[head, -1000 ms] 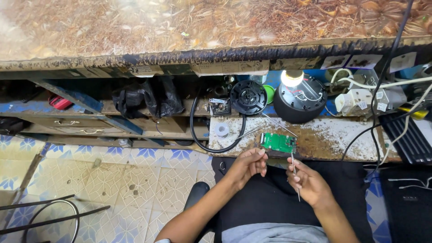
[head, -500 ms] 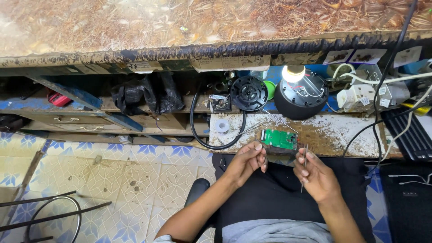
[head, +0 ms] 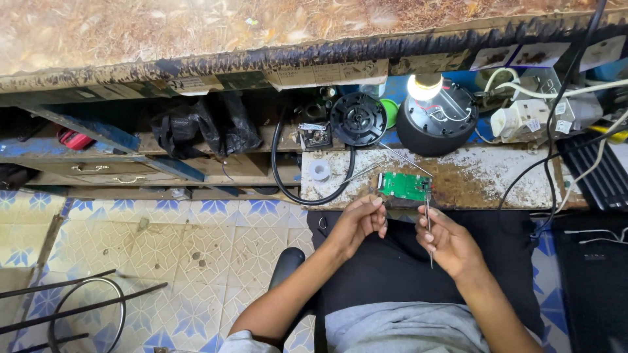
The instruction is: Soldering components onto a circuit board and manipulating small wires at a repair bench.
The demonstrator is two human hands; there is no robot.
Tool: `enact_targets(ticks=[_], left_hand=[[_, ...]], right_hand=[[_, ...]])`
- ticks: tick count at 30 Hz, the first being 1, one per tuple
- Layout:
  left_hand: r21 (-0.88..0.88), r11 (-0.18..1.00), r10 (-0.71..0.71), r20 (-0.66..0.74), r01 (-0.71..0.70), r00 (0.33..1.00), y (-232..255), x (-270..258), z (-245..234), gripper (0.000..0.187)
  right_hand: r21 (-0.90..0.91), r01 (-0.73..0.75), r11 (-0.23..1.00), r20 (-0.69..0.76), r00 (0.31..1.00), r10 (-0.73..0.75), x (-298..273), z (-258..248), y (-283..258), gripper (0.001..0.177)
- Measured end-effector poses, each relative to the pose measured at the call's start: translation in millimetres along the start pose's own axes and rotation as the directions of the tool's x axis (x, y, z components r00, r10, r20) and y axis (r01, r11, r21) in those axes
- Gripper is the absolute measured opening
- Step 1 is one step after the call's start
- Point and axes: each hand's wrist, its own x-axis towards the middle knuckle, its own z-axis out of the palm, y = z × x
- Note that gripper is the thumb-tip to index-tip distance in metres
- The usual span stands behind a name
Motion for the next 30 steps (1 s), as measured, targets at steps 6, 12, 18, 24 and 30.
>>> enact_targets(ticks=[6,12,18,24,30], left_hand=[[-0.14,0.985,0.11,0.025,-0.105,0.994,17,-4,11,0.018],[-0.159,0.986,0.012,-0.203,-0.045,0.979,1,7,-15,0.019],[-0.133,0.991,0.004,-0.216,-0.033,0.976,8,1,-3,0.02],[-0.273,0.958,-0.002,-0.322,-0.091,0.947,5,0,-9,0.022],[-0.289,0.953,0.01,-0.277,-0.093,0.961,16,7,-5,0.023]], right_hand=[[0.099,-0.071,0.993,0.02,0.997,0.069,-7,14,-13,0.027],[0.134,-0.04,0.99,-0.105,0.993,0.054,8,-17,-6,0.024],[0.168,-0.087,0.982,-0.132,0.985,0.11,5,-17,-4,0.025],[0.222,-0.022,0.975,-0.037,0.999,0.031,-6,0,-5,0.015],[0.277,-0.144,0.95,0.0,0.989,0.15,5,-13,2,0.009]])
